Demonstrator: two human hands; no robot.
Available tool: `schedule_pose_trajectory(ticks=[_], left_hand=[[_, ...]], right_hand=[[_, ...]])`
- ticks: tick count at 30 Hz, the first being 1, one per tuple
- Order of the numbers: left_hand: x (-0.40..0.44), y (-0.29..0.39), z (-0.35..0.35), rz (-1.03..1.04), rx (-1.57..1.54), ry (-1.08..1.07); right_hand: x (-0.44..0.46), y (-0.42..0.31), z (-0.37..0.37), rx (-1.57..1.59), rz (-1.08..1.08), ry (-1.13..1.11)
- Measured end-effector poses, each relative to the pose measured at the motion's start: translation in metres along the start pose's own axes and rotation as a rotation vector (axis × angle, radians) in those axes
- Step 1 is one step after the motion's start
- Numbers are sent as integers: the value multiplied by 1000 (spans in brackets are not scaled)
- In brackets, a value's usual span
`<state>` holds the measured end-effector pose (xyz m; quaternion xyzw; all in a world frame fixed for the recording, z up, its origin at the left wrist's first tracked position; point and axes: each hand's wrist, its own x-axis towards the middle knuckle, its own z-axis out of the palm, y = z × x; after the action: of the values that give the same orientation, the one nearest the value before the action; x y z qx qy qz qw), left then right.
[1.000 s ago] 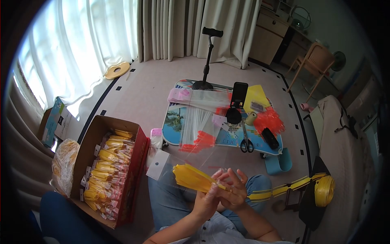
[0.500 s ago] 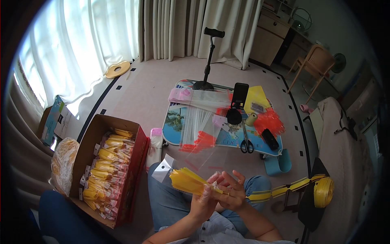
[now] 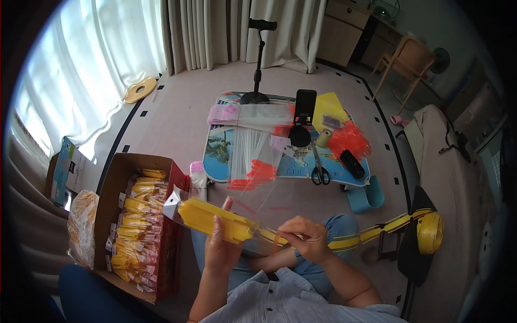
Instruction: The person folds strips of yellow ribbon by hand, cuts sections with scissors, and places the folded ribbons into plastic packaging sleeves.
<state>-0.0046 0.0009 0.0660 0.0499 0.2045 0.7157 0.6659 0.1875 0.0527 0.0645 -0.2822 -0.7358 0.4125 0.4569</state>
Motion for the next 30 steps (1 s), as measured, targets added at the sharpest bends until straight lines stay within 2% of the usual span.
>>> schedule_pose_trajectory(ticks=[3,4,6,8,9,10,11,12,14,15,16,18,19,21,22,24,25,26,27,28,29,30], left_hand=[[3,17,-27,175,337,18],[5,30,-44,276,485,165],[-1,67,-61,520,670,507],[-14,123,-127,826,981,662],[-31,147,-127,765,1129,857],[-35,171,-177,1013,1014,842],[-54,208,-243,977,1083,924],[-66,209,-239,929,1246,1082],[-90,211,-227,770,1554,1420],[-108,222,-257,704,1865,1595],[-117,229,-274,614,2181,1756],[-126,228,-257,880,2434,1839],[-131,224,-244,1025,2555,1869],[-115,204,-197,789,2491,1720],[-102,191,-172,679,2448,1652],[-72,164,-145,1150,2441,805],[-53,128,-111,752,1989,806],[-42,112,-130,578,1695,525],[-27,85,-112,620,1484,199],[-13,59,-93,577,1235,-114],[-7,42,-94,472,1285,-223],[-6,22,-92,322,1071,-319]], right_hand=[[10,0,5,95,163,-47],[15,-1,2,118,236,-79],[26,30,-14,-151,258,-342],[12,100,-32,-533,244,-640],[0,136,-41,-780,224,-808],[-4,146,-41,-867,355,-948],[-5,153,-38,-948,490,-1091],[-10,162,-35,-1023,627,-1237],[-32,214,-31,-682,823,-1368],[-39,229,-29,-505,910,-1419],[-39,226,-28,-483,905,-1428],[-32,208,-25,-434,895,-1448],[-29,202,-24,-331,850,-1391],[-17,186,-22,-138,747,-1274],[-3,165,-18,-140,678,-1248],[36,105,-5,-142,531,-1195],[51,83,2,-126,500,-1207],[65,63,10,-110,466,-1219],[77,45,17,-94,430,-1229],[87,29,25,-85,378,-1235],[97,14,33,-76,328,-1240],[103,7,41,-66,278,-1244]])
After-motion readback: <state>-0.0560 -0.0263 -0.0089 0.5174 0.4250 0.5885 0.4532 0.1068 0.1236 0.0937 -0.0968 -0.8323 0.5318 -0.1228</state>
